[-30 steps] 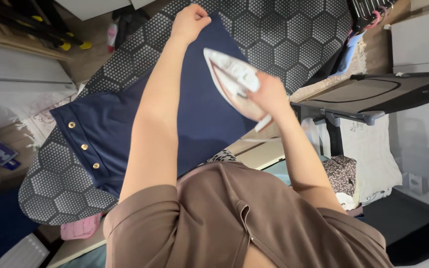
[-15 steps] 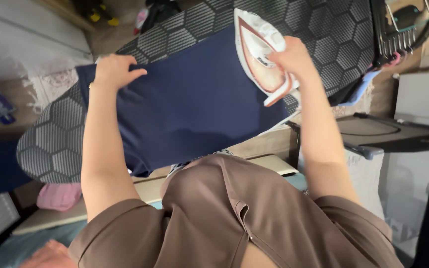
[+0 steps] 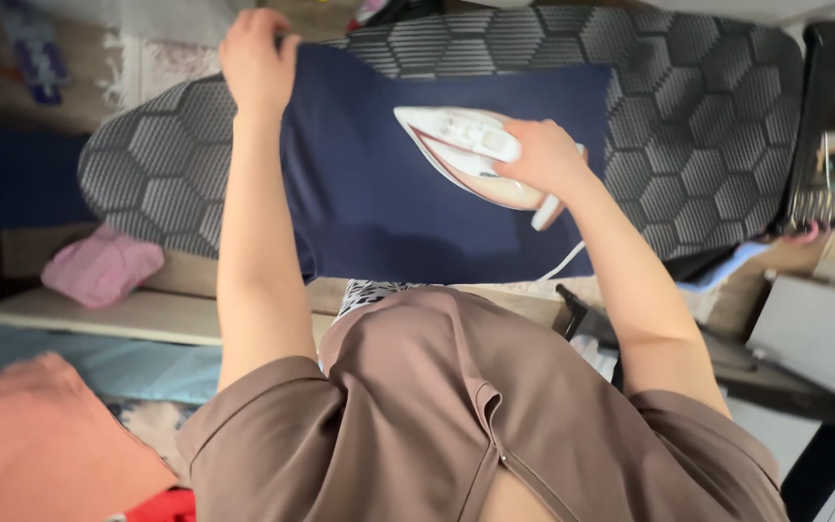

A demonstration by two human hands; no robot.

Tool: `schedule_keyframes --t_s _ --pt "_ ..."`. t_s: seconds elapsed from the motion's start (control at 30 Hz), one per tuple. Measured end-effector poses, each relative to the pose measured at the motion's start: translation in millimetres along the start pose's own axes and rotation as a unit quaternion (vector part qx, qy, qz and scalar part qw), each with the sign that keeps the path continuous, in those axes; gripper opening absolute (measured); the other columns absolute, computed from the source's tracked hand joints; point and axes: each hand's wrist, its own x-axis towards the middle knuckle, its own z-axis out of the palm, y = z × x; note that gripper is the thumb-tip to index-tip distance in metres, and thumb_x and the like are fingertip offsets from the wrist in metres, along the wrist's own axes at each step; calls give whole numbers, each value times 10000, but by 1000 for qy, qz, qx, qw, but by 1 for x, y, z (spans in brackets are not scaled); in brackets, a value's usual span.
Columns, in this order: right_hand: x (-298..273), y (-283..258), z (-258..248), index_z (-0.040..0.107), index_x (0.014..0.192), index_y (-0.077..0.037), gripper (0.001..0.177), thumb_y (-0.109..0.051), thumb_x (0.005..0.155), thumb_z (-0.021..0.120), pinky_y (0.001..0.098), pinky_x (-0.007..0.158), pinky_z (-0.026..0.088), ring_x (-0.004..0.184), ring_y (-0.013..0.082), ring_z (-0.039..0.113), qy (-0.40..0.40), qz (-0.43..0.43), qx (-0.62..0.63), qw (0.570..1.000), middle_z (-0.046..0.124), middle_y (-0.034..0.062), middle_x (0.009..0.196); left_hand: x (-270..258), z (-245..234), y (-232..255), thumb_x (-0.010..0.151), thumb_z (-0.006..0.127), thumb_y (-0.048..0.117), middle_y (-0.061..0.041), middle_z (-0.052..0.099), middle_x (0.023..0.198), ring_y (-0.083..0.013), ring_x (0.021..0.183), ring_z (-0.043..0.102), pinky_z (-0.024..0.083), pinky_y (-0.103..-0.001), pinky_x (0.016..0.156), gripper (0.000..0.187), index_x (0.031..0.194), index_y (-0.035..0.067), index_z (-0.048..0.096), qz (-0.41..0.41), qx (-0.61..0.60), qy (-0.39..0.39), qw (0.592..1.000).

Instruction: The recorder irons various pieces of clothing on an ironing board.

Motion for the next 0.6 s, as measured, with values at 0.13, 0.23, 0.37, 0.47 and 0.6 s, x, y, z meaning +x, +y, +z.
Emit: schedule_keyframes --t_s 0.13,0.23,0.37,0.47,0.6 --pt "40 -40 2 752 1103 -108 438 -307 715 798 482 827 561 911 394 706 15 -22 -13 1000 744 189 960 -57 -16 -27 851 817 248 -112 657 1006 -358 931 639 516 -459 761 280 1022 104 647 -174 82 91 977" --pt "54 -57 3 742 1098 -101 435 -295 712 795 478 821 563 910 385 711 11 -13 -31 999 745 186 951 -77 -22 -18 826 844 354 -152 646 947 -381 860 640 516 -497 703 357 985 100 651 -264 104 41 958" --pt "53 -51 11 738 1097 -85 426 -252 708 785 466 834 571 928 384 717 -6 -57 8 998 747 191 977 -75 12 -20 883 782 397 -125 675 928 -373 858 672 534 -498 713 354 949 94 610 -262 113 21 958" --pt "42 -64 16 740 1074 -82 444 -244 668 813 469 826 570 916 400 711 -15 -94 -1 995 741 205 968 -69 25 -31 972 680 340 -126 693 966 -376 851 690 540 -496 705 272 979 88 577 -286 69 42 955" --pt "40 -106 32 744 1052 -102 403 -232 675 804 486 810 565 885 416 708 -30 -84 -45 995 735 210 926 -65 17 -35 1045 594 316 -113 734 894 -381 819 706 534 -512 684 222 1014 100 553 -301 11 47 952"
